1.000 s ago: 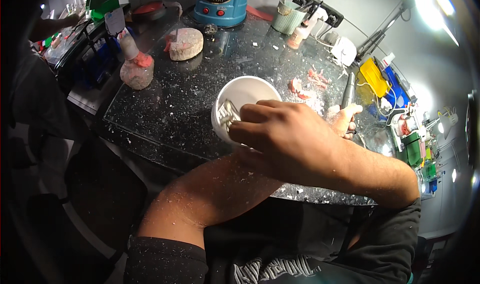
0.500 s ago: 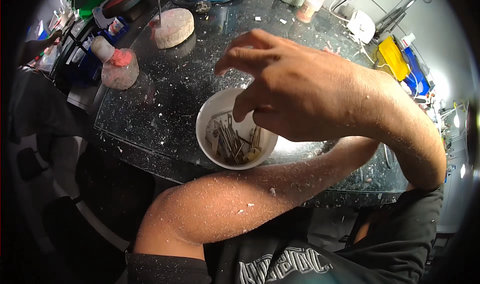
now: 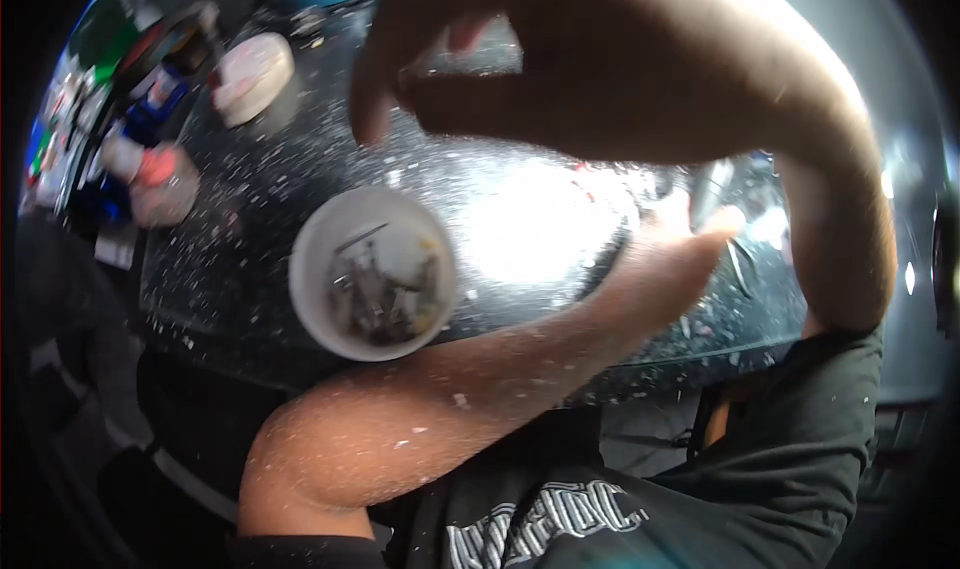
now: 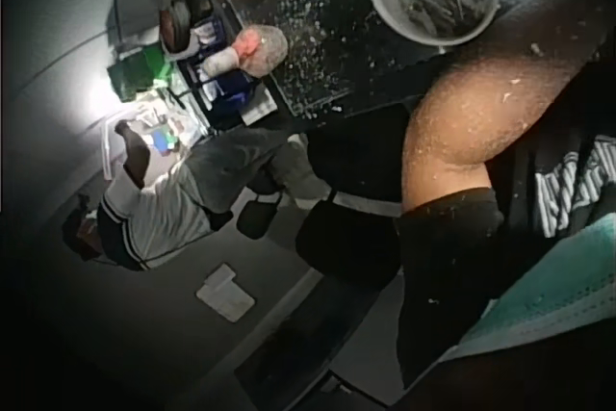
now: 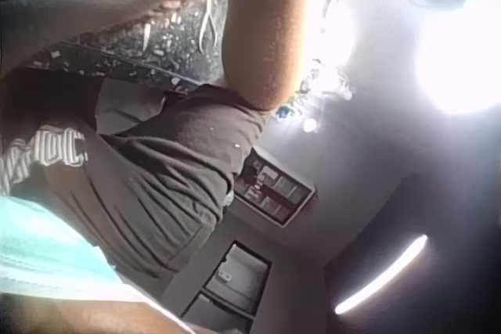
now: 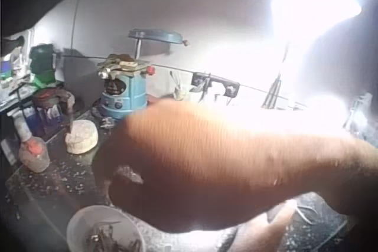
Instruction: The person uses a rotary tool to trim and smooth a pink plastic dental prosthesis. They repeatedly rotate the object to access different edges and surfaces, then switch to a different rotary bit to continue refining the shape.
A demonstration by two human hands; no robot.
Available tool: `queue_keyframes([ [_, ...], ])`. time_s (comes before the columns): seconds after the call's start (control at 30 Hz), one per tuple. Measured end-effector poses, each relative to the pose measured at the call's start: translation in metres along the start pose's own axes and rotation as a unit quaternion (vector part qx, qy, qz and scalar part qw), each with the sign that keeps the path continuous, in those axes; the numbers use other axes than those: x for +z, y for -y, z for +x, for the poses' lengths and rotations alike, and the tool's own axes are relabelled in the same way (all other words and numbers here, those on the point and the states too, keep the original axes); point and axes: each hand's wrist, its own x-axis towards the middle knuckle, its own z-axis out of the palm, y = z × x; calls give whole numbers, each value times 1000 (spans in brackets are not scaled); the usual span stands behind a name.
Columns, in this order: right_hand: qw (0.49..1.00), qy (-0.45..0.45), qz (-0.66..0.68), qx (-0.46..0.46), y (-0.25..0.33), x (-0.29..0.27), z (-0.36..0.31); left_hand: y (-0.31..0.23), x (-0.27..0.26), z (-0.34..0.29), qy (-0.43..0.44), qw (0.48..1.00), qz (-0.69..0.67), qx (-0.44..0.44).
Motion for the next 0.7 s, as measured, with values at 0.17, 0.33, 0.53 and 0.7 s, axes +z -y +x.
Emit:
queue_keyframes([
  [0.17,986,-116,-24,119,-43,-32,-65,5,4,20,-95,985,-71,127],
  [0.33,922,-199,16,331,-69,-31,-135,8,1,20,-137,972,8,193],
  [0.53,886,-194,-72,416,-136,16,-202,1,10,12,-69,980,-12,186],
  [0.7,915,-179,1,362,-166,105,-185,15,45,-5,203,966,86,132],
])
